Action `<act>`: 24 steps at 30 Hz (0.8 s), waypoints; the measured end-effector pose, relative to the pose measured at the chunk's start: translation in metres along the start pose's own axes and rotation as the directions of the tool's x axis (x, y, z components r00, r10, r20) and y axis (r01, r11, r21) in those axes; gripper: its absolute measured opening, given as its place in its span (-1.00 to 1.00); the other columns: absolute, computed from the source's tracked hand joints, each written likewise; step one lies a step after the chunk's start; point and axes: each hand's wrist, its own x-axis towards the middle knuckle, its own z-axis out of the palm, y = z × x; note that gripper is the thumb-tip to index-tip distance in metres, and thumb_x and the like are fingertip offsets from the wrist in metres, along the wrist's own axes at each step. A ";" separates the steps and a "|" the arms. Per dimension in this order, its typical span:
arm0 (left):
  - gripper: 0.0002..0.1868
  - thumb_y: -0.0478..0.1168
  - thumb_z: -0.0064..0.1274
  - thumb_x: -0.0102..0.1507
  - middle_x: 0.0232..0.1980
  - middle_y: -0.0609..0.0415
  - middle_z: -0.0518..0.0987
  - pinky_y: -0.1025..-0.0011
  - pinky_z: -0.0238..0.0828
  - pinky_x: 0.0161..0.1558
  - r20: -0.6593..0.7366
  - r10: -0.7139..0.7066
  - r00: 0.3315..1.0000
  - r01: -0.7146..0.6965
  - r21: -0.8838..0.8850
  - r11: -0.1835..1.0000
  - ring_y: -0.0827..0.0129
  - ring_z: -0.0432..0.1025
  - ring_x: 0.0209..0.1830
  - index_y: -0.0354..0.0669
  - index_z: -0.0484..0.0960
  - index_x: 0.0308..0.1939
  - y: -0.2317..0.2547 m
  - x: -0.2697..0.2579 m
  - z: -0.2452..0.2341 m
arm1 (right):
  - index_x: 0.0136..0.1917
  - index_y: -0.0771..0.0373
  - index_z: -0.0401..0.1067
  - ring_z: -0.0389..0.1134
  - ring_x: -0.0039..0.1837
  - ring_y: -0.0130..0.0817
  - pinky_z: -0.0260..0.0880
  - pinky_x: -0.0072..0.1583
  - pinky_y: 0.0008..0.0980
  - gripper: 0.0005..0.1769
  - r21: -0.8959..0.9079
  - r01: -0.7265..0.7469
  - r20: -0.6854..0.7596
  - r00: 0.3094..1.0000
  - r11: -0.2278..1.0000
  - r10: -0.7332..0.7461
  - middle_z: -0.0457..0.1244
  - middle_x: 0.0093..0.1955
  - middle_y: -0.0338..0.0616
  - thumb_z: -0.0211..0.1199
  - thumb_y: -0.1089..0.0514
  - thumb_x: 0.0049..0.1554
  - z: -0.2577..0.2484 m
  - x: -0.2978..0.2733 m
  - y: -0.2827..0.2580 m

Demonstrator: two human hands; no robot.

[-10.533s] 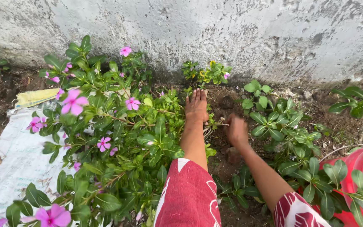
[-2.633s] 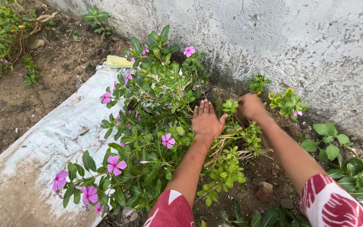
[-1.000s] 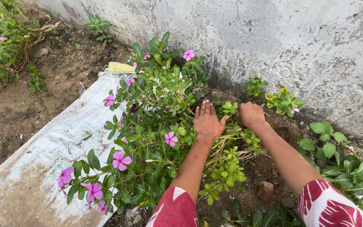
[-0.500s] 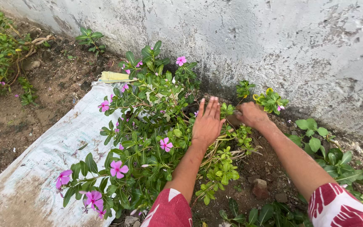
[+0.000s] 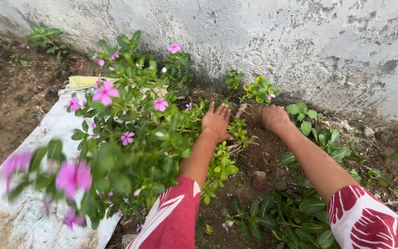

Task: The person removes weeds from a garden bed by hand, pulling them from the soil and placing them aside. They also use a small metal cup to scoop water from a red bucket and pour it onto the plants.

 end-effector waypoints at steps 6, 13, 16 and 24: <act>-0.06 0.31 -0.34 0.41 0.72 0.00 -0.29 0.01 -0.49 0.59 0.001 -0.002 1.000 0.002 -0.004 1.000 0.24 -0.36 0.70 -0.19 -0.27 0.63 -0.005 0.014 0.028 | 0.15 0.37 0.50 0.47 0.10 0.23 0.51 0.13 0.06 -0.66 0.229 -0.135 -0.224 0.957 0.964 0.187 0.41 0.06 0.30 0.04 0.12 0.29 -0.001 -0.013 0.023; -0.27 0.02 -0.36 0.48 0.71 0.15 -0.33 -0.11 -0.55 0.57 -0.145 0.019 0.989 0.005 0.160 0.987 0.33 -0.40 0.69 -0.09 -0.28 0.62 0.003 0.071 0.070 | 0.02 0.27 0.59 0.50 0.12 0.05 0.57 0.12 -0.08 -0.71 0.017 -0.050 -0.314 0.948 0.999 0.053 0.41 0.03 0.12 0.09 0.12 0.25 0.062 0.060 0.020; -0.14 0.21 -0.36 0.42 0.71 0.14 -0.37 -0.02 -0.58 0.58 -0.099 0.046 0.994 -0.032 0.135 0.990 0.34 -0.43 0.69 -0.09 -0.33 0.63 -0.003 0.052 0.052 | 0.08 0.36 0.53 0.55 -0.06 -0.01 0.65 -0.10 -0.24 -0.72 0.059 -0.048 -0.201 0.978 0.997 0.059 0.39 -0.05 0.20 0.02 0.22 0.31 0.067 0.054 -0.003; 0.11 0.50 -0.37 0.31 0.71 0.03 -0.31 0.05 -0.48 0.59 -0.161 0.042 0.986 -0.062 -0.120 0.991 0.29 -0.40 0.70 -0.21 -0.33 0.62 -0.016 0.010 0.019 | 0.01 0.22 0.55 0.54 0.04 -0.11 0.61 -0.01 -0.15 -0.78 -0.159 0.016 -0.228 0.972 0.987 -0.052 0.43 -0.02 -0.01 0.11 0.15 0.26 -0.003 0.022 0.004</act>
